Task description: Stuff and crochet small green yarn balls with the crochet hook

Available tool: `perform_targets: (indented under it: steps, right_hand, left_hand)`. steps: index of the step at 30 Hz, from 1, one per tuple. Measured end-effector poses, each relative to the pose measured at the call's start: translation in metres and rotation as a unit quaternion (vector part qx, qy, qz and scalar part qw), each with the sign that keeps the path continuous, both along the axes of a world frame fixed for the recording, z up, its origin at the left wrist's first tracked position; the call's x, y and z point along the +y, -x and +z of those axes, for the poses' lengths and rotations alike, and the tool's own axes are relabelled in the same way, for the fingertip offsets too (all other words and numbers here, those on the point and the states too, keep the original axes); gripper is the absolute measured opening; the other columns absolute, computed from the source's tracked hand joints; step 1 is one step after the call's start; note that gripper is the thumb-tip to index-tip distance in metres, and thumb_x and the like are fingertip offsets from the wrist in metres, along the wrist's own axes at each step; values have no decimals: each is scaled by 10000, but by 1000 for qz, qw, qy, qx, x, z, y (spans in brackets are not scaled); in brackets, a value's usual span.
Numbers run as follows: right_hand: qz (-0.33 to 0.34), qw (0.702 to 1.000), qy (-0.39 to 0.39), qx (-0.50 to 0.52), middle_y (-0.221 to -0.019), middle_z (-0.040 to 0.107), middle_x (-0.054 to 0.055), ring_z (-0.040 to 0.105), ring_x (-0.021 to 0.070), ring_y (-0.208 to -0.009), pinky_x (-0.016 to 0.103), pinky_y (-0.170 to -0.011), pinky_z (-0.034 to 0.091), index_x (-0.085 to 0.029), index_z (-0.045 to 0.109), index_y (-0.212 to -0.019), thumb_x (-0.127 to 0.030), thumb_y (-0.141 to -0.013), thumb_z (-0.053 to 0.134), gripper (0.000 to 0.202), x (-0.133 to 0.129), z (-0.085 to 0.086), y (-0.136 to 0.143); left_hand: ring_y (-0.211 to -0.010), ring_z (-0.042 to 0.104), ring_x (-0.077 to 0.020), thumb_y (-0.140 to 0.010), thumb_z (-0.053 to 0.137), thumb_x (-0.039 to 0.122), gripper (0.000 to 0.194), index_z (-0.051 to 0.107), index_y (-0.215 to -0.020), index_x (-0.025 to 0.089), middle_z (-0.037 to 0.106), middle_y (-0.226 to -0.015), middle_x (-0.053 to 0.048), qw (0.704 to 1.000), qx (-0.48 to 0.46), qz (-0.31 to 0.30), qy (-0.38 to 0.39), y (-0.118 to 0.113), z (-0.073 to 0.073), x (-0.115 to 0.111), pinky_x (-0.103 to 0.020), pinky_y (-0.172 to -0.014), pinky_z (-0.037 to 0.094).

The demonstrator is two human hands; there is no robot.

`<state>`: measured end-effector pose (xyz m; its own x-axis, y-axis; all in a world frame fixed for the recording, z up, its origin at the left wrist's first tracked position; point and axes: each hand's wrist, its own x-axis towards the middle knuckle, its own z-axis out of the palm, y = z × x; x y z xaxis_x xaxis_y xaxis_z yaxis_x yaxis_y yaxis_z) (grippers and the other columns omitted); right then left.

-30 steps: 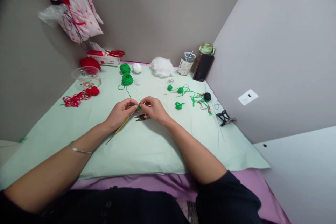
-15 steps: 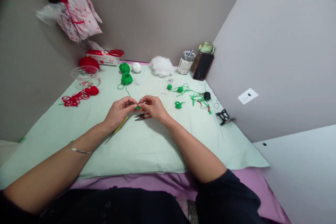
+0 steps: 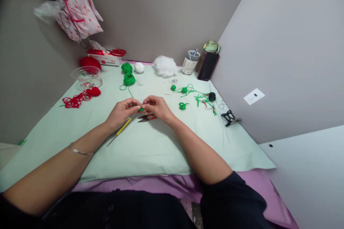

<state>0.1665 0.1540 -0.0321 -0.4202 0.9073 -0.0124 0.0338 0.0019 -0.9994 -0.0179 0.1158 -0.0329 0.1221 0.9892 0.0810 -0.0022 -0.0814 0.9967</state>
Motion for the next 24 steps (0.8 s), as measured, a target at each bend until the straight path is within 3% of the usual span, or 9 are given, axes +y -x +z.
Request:
perform_targets:
  steps: [7,11,14,17,20,24]
  right_hand:
    - [-2,1000,-23,-14,-680,710,-5,655,140,-608,287,-631,568,-187,657,-801,-431,-730,802,292,-2,5,-1]
    - [-16,997,-72,-30,-681,683,-8,619,136,-612,275,-613,530,-187,675,-817,-434,-767,782,274,-5,8,0]
    - [-37,991,-124,-40,-800,683,10,621,141,-677,287,-657,538,-193,688,-821,-383,-789,770,210,-7,8,2]
    - [-47,972,-213,-87,-935,653,32,640,149,-781,301,-740,562,-197,703,-821,-281,-828,719,86,-10,4,5]
    - [-43,936,-306,-167,-948,630,36,644,148,-795,307,-764,577,-202,709,-862,-193,-871,648,62,-11,-2,6]
    - [-45,919,-339,-198,-968,631,42,638,140,-755,315,-764,583,-196,711,-894,-142,-882,618,109,-10,-8,6]
  left_hand:
    - [-801,690,-209,-714,815,408,298,704,-856,171,740,-798,-37,1000,-8,-10,24,1,-2,2,-327,-797,514]
    - [-763,667,-191,-703,812,377,268,712,-842,171,734,-776,-25,999,-17,5,33,2,-5,5,-315,-774,506]
    - [-775,676,-194,-697,806,372,261,711,-829,168,744,-780,-29,998,-34,6,45,1,-6,5,-319,-793,519]
    - [-785,687,-200,-684,813,364,259,705,-810,166,742,-770,-26,997,-52,3,58,0,-6,5,-332,-824,536]
    - [-763,688,-190,-683,818,352,249,696,-794,166,726,-741,-9,995,-72,-1,74,-2,-7,5,-343,-849,547]
    - [-748,698,-180,-712,807,378,268,684,-798,157,723,-740,-15,989,-109,-24,98,-4,-12,6,-371,-886,563]
